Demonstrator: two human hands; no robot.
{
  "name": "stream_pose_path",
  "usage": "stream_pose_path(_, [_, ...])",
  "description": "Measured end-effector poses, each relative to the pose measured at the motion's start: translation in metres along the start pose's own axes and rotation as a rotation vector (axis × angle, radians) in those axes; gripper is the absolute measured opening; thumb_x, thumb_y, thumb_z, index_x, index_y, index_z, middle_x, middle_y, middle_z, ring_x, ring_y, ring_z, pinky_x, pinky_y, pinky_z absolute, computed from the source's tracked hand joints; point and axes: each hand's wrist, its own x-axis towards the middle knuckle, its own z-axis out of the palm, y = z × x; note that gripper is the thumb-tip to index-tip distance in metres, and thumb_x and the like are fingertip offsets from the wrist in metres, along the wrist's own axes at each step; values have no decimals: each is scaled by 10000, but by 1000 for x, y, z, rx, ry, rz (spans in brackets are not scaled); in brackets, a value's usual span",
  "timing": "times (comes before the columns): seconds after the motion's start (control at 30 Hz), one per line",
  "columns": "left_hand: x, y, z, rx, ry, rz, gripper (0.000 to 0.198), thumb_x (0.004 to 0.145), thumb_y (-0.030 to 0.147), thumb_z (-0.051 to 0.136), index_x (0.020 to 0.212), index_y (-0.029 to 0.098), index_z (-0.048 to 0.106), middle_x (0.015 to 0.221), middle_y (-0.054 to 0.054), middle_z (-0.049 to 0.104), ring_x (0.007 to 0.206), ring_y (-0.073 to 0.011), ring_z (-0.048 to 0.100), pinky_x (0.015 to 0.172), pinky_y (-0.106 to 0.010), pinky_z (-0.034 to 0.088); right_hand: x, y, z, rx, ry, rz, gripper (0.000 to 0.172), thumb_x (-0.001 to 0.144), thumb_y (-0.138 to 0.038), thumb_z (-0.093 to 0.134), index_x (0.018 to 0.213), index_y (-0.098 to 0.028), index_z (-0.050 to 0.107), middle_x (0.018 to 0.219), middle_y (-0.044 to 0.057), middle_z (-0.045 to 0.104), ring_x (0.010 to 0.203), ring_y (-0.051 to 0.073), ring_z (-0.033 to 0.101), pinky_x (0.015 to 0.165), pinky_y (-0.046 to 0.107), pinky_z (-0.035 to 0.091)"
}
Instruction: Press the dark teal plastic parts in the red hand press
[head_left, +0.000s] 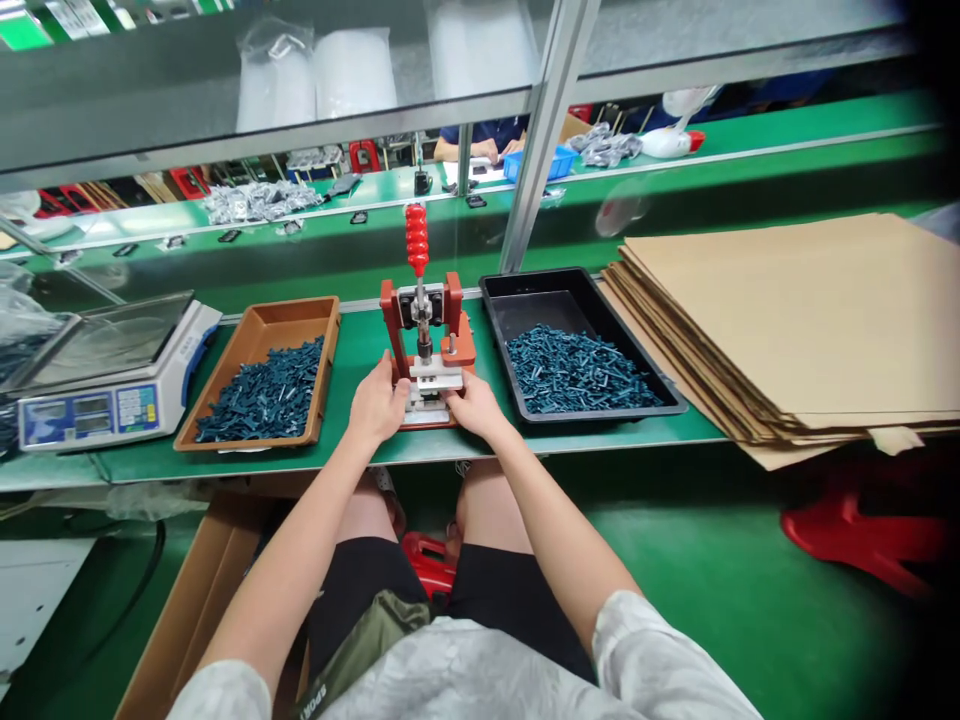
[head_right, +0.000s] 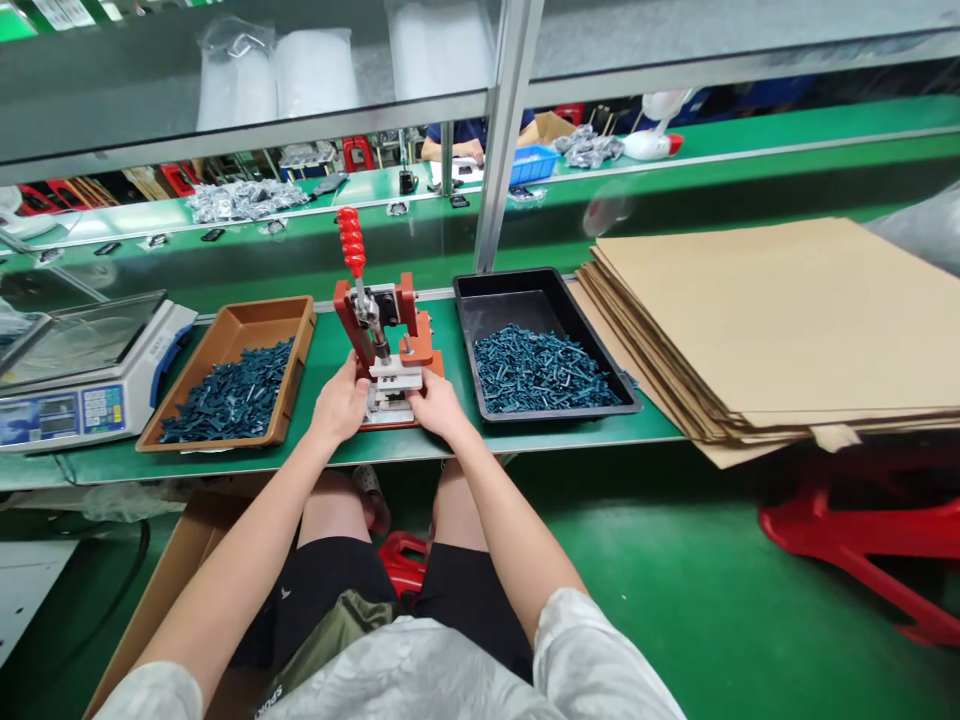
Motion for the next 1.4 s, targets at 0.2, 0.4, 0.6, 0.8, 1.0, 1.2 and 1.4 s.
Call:
stream_pose_path(0.2, [17, 6, -22, -187, 179, -108, 838, 980, 743, 204, 1551, 152, 366, 1594, -220, 416, 1520, -335, 366, 1267, -521, 278, 12, 8, -6, 188, -175, 89, 226, 817, -190, 633, 1016, -165, 737, 1041, 75, 796, 997, 252, 731, 945, 383, 557])
stream_pose_path(0.4, [83, 90, -59, -472, 482, 290, 632, 1038, 587, 382, 1590, 324, 223, 1578, -140, 431, 1455, -264, 463, 1164, -442, 430, 12, 12, -3, 176, -143, 78, 246, 805, -202, 632, 1023, -156, 736, 1015, 76, 796, 973, 251, 735, 943, 404, 564])
stream_pose_path(0.6, [56, 153, -67, -368, 573, 496, 281, 1065, 399, 415, 1303, 287, 515, 1163, -89, 591, 1113, -206, 606, 946, -379, 533, 12, 5, -4, 97, -139, 34, 286, 740, -123, 629, 998, -161, 748, 986, 73, 800, 973, 265, 729, 918, 384, 573])
stream_pose_path(0.8, [28, 137, -50, -222, 615, 631, 205, 1060, 287, 382, 1222, 256, 503, 1090, -97, 559, 1058, -222, 572, 917, -411, 516, 10, -1, -8, -26, -137, 41, 293, 794, -130, 592, 1037, -146, 754, 1041, 124, 795, 977, 311, 733, 861, 385, 573])
stream_pose_path(1.0, [78, 129, -59, -297, 562, 622, 263, 1087, 395, 322, 1212, 265, 513, 1021, -73, 587, 994, -205, 619, 911, -391, 520, 10, 1, -5, -42, -135, 79, 303, 755, -97, 588, 995, -187, 749, 1021, 70, 797, 977, 272, 727, 893, 367, 568])
stream_pose_path(1.2, [133, 120, -83, -349, 445, 598, 372, 1082, 510, 302, 1209, 263, 549, 886, -26, 576, 860, -185, 671, 870, -409, 542, 10, 4, -1, -13, -103, 114, 260, 782, -142, 595, 998, -176, 736, 1025, 84, 788, 988, 262, 719, 925, 390, 558])
stream_pose_path(1.4, [64, 131, -73, -302, 476, 623, 274, 1086, 387, 325, 1144, 250, 555, 936, -52, 627, 887, -187, 656, 828, -357, 541, 5, 8, -3, 55, -131, 18, 271, 774, -118, 557, 970, -178, 735, 1027, 65, 783, 971, 236, 708, 919, 355, 544])
